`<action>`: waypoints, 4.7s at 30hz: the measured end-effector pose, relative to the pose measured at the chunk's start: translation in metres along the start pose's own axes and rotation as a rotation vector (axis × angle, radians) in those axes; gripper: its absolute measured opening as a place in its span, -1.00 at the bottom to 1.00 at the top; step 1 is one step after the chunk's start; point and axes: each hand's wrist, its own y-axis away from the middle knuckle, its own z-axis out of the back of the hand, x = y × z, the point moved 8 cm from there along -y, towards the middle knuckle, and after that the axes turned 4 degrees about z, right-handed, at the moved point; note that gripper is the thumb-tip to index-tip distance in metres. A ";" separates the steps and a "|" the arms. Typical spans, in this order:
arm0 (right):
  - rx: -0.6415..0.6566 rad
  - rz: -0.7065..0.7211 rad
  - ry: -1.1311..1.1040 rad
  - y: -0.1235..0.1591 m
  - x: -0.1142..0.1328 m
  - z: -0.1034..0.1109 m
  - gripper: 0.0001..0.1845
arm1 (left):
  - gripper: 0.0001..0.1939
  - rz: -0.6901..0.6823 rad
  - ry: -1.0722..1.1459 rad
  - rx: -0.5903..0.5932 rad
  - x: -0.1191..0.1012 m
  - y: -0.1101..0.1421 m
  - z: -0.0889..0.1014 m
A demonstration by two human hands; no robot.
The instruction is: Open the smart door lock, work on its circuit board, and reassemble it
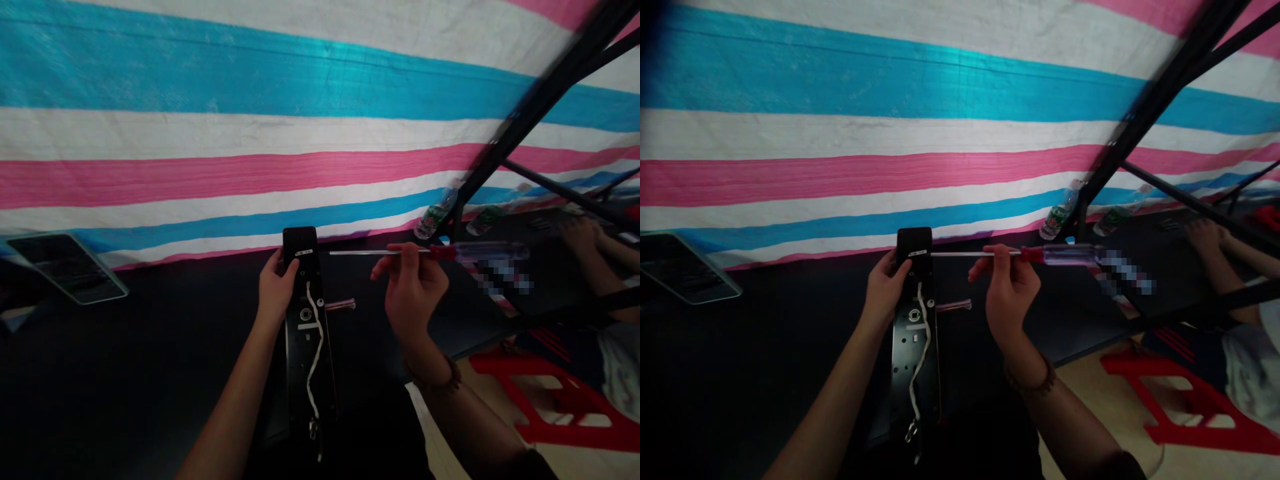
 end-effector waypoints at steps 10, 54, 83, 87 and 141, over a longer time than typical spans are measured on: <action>0.301 0.135 0.261 -0.059 -0.068 -0.082 -0.59 | -0.56 -0.119 -0.166 -0.047 -0.015 0.008 0.002; 0.697 0.387 0.581 -0.057 -0.045 -0.137 -0.60 | -0.46 0.017 0.049 -0.016 -0.007 0.010 0.003; 0.735 0.092 0.326 -0.057 -0.070 -0.145 -0.68 | -0.45 -0.004 0.050 -0.015 -0.002 0.008 0.003; 0.768 0.017 0.240 -0.056 -0.081 -0.149 -0.66 | -0.46 -0.011 0.045 -0.023 -0.001 0.007 0.004; 0.653 0.201 0.373 -0.051 -0.066 -0.114 -0.70 | -0.46 -0.069 -0.069 -0.009 -0.007 0.005 0.024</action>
